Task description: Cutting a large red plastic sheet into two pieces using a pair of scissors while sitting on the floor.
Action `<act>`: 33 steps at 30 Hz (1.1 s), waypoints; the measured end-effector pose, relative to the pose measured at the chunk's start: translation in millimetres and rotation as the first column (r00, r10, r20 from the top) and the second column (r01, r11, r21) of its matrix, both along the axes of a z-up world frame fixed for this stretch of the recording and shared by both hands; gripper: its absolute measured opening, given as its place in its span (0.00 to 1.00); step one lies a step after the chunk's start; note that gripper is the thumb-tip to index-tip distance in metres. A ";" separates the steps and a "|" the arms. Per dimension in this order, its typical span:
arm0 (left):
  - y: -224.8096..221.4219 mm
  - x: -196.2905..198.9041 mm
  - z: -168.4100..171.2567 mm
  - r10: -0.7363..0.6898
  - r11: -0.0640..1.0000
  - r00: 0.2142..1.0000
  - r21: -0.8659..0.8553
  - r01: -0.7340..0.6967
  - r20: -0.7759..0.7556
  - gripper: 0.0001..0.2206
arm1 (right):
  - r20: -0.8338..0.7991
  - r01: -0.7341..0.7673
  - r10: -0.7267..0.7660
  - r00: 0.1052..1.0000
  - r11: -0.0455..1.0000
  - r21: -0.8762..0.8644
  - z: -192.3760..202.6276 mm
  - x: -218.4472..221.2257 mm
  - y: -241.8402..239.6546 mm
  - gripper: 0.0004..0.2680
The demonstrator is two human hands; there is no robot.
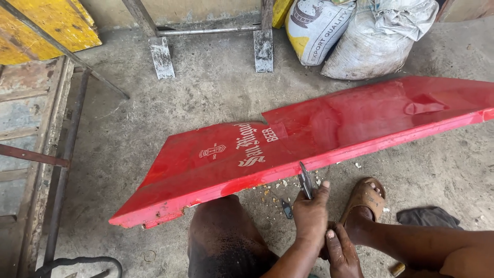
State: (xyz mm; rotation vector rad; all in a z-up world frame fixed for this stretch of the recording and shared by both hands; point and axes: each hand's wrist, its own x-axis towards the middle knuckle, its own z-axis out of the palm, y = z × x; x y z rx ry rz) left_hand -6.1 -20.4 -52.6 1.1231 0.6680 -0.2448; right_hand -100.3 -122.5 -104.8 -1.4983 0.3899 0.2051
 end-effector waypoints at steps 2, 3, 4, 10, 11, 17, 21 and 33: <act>10.4 10.9 -5.2 0.139 0.985 0.989 -0.107 -0.134 0.043 0.15 | -0.070 0.007 -0.007 0.998 1.000 0.010 12.9 1.1 -3.5 0.15; 18.1 21.5 -6.7 0.277 0.943 0.957 -0.215 -0.254 0.085 0.17 | -0.126 0.018 -0.015 0.992 1.000 0.025 19.3 6.9 -2.4 0.16; 34.3 31.1 21.5 0.275 0.943 0.957 -0.216 -0.252 0.087 0.17 | -0.124 0.020 -0.017 0.992 1.000 0.025 22.9 5.9 -1.0 0.16; 62.6 57.0 43.0 0.379 0.828 0.913 -0.387 -0.406 -0.149 0.23 | -0.218 0.145 -0.142 0.965 0.989 -0.001 55.3 0.0 2.4 0.15; 64.0 57.9 42.6 0.371 0.846 0.914 -0.346 -0.406 -0.164 0.20 | -0.274 0.189 -0.189 0.943 0.982 -0.027 66.9 0.2 2.8 0.15; 64.2 57.9 20.9 0.413 0.830 0.905 -0.365 -0.421 -0.105 0.10 | -0.391 0.268 -0.256 0.884 0.963 -0.025 93.0 2.9 -8.8 0.17; 67.2 56.7 40.1 0.345 0.881 0.918 -0.269 -0.389 -0.198 0.14 | -0.226 -0.008 0.130 0.966 0.882 0.472 -24.2 -16.9 -84.9 0.26; 65.8 58.5 9.8 0.387 0.864 0.913 -0.295 -0.408 -0.130 0.07 | 0.088 -0.321 0.324 0.942 0.790 0.522 -11.0 9.1 -38.6 0.24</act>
